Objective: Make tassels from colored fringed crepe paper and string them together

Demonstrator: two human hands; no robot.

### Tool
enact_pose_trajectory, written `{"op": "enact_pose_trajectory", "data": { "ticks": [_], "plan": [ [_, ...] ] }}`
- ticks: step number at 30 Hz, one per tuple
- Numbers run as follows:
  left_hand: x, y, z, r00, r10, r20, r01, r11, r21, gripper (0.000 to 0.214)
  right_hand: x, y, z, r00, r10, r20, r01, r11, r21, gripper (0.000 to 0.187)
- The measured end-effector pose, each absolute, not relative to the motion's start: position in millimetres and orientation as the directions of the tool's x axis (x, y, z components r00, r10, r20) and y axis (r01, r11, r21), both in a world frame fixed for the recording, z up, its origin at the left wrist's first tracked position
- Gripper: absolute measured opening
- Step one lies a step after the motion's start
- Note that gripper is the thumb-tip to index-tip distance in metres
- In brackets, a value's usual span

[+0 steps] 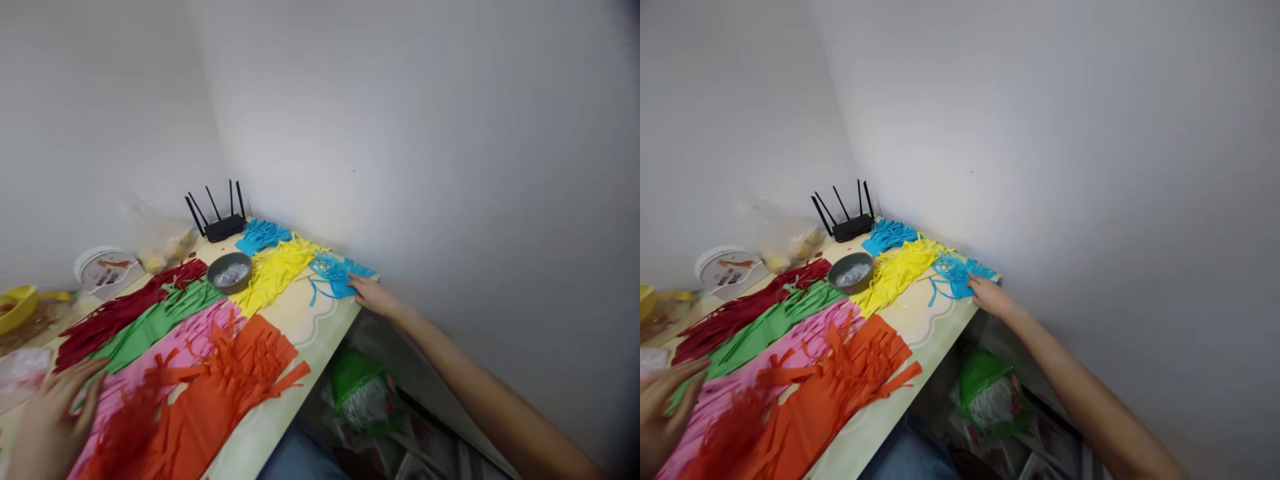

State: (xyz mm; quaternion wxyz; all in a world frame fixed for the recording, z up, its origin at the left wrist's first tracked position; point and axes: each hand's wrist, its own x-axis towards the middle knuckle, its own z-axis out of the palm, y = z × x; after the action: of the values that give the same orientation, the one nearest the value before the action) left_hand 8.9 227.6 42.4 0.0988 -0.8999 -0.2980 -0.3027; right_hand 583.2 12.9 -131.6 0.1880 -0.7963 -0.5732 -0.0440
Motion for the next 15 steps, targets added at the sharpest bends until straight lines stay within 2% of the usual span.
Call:
{"op": "enact_pose_trajectory", "data": {
  "ticks": [3, 7, 10, 15],
  "plan": [
    [63, 207, 35, 0.719, 0.311, 0.621, 0.461, -0.883, -0.092, 0.015, 587, 3, -134, 0.275, 0.923, 0.270, 0.948, -0.213, -0.238, 0.041],
    [127, 163, 29, 0.811, 0.199, 0.550, 0.322, -0.937, -0.137, 0.017, 579, -19, -135, 0.229, 0.925, 0.304, 0.959, -0.160, -0.236, 0.053],
    [154, 137, 18, 0.848, 0.174, 0.500, 0.256, -0.962, -0.100, 0.021, 563, -37, -134, 0.217, 0.901, 0.375, 0.960, -0.127, -0.250, 0.041],
    [176, 125, 3, 0.883, 0.222, 0.413, 0.222, -0.974, 0.049, 0.022, 552, -36, -105, 0.250, 0.828, 0.502, 0.940, -0.083, -0.331, 0.022]
  ]
}}
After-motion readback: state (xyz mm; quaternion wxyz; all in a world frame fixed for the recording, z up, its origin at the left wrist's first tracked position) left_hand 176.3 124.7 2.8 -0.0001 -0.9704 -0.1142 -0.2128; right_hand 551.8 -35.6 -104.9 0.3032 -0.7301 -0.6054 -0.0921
